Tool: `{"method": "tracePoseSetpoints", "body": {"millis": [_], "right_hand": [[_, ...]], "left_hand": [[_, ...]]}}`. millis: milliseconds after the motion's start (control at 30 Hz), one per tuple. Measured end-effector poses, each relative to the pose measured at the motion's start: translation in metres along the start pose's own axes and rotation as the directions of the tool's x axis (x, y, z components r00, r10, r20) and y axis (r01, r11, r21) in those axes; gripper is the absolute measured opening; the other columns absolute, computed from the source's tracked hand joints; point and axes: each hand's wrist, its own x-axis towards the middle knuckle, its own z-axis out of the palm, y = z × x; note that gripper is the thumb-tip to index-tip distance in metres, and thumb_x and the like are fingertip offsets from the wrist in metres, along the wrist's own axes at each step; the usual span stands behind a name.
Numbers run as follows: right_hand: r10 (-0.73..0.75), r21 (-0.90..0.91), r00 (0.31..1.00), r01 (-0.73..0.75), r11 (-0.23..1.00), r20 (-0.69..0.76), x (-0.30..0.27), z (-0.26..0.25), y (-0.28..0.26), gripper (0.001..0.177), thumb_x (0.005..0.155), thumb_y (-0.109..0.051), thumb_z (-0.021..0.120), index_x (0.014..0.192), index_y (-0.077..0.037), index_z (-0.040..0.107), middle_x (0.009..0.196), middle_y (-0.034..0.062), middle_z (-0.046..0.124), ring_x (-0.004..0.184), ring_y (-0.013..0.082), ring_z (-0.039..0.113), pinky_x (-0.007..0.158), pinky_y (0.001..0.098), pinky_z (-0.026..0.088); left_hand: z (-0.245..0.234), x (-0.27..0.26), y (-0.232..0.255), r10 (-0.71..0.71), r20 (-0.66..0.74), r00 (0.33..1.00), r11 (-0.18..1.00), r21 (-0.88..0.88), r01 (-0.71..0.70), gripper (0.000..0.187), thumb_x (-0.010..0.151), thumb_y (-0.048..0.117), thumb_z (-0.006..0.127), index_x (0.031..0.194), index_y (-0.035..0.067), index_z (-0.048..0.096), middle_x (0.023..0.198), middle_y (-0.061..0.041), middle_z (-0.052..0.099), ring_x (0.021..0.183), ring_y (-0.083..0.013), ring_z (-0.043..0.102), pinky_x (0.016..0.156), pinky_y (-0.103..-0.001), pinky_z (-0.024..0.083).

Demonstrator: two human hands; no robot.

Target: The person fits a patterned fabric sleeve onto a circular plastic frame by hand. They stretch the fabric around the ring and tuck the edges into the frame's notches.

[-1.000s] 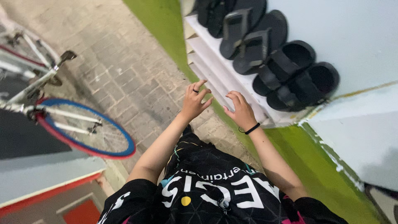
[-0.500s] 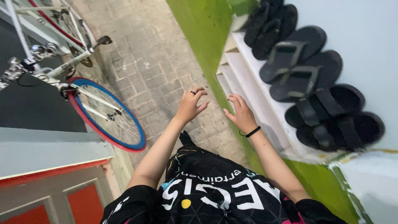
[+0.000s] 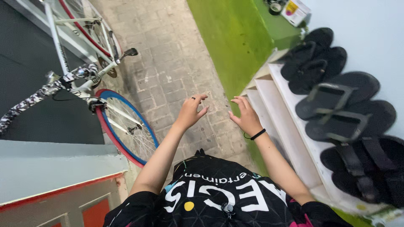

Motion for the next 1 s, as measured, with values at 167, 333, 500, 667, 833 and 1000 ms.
{"method": "tracePoseSetpoints", "body": {"millis": [167,333,500,667,833,1000], "right_hand": [[0.004,0.040,1.000,-0.005,0.999,0.025,0.027,0.025,-0.001,0.048,0.088,-0.022,0.076,0.128,-0.005,0.056,0.138,0.0171,0.055,0.126,0.0390,0.056,0.104,0.0440,0.048],[-0.016,0.069,1.000,0.014,0.997,0.026,0.044,0.037,0.003,0.047,0.088,-0.021,0.076,0.127,-0.004,0.057,0.137,0.0177,0.055,0.126,0.0399,0.056,0.104,0.0441,0.048],[0.021,0.083,0.998,-0.026,0.996,0.056,0.060,0.036,0.009,0.045,0.087,-0.022,0.076,0.125,-0.005,0.058,0.137,0.0181,0.055,0.124,0.0397,0.057,0.103,0.0440,0.048],[0.052,0.054,0.997,-0.054,0.997,0.049,0.085,0.031,0.026,0.043,0.088,-0.022,0.075,0.124,-0.006,0.060,0.136,0.0168,0.056,0.122,0.0381,0.058,0.100,0.0438,0.050],[0.068,0.033,0.998,-0.069,0.997,0.016,0.125,0.023,0.054,0.040,0.088,-0.022,0.076,0.122,-0.006,0.061,0.135,0.0148,0.057,0.120,0.0368,0.060,0.097,0.0429,0.052],[0.116,0.031,0.993,-0.115,0.993,-0.006,0.174,0.012,0.092,0.036,0.090,-0.022,0.075,0.120,-0.006,0.062,0.135,0.0146,0.057,0.117,0.0348,0.061,0.095,0.0418,0.053]], "left_hand": [[-0.021,0.004,-0.028,-0.018,0.009,1.000,1.000,0.002,0.017,0.037,0.090,0.022,0.075,0.122,0.010,0.061,0.121,-0.012,0.067,0.110,-0.0324,0.064,0.095,-0.045,0.049],[-0.029,0.010,-0.044,-0.037,-0.005,0.999,0.999,0.023,0.037,0.033,0.089,0.022,0.074,0.118,0.011,0.064,0.126,-0.013,0.065,0.117,-0.0347,0.061,0.098,-0.046,0.049],[-0.030,0.021,-0.051,-0.051,0.007,0.999,0.998,0.022,0.050,0.031,0.090,0.023,0.074,0.117,0.011,0.065,0.129,-0.012,0.064,0.119,-0.0342,0.060,0.099,-0.045,0.049],[-0.022,0.050,-0.061,-0.025,0.046,0.999,1.000,-0.018,0.025,0.030,0.089,0.021,0.074,0.116,0.011,0.065,0.126,-0.012,0.063,0.118,-0.0333,0.060,0.098,-0.044,0.049],[-0.013,0.102,-0.079,-0.015,0.074,0.997,1.000,-0.026,0.017,0.029,0.088,0.020,0.074,0.115,0.011,0.065,0.126,-0.011,0.063,0.117,-0.0329,0.060,0.095,-0.044,0.050],[-0.001,0.169,-0.098,0.029,0.094,0.995,0.999,-0.017,-0.028,0.030,0.088,0.020,0.075,0.114,0.011,0.064,0.124,-0.010,0.063,0.117,-0.0323,0.060,0.095,-0.044,0.050]]}}
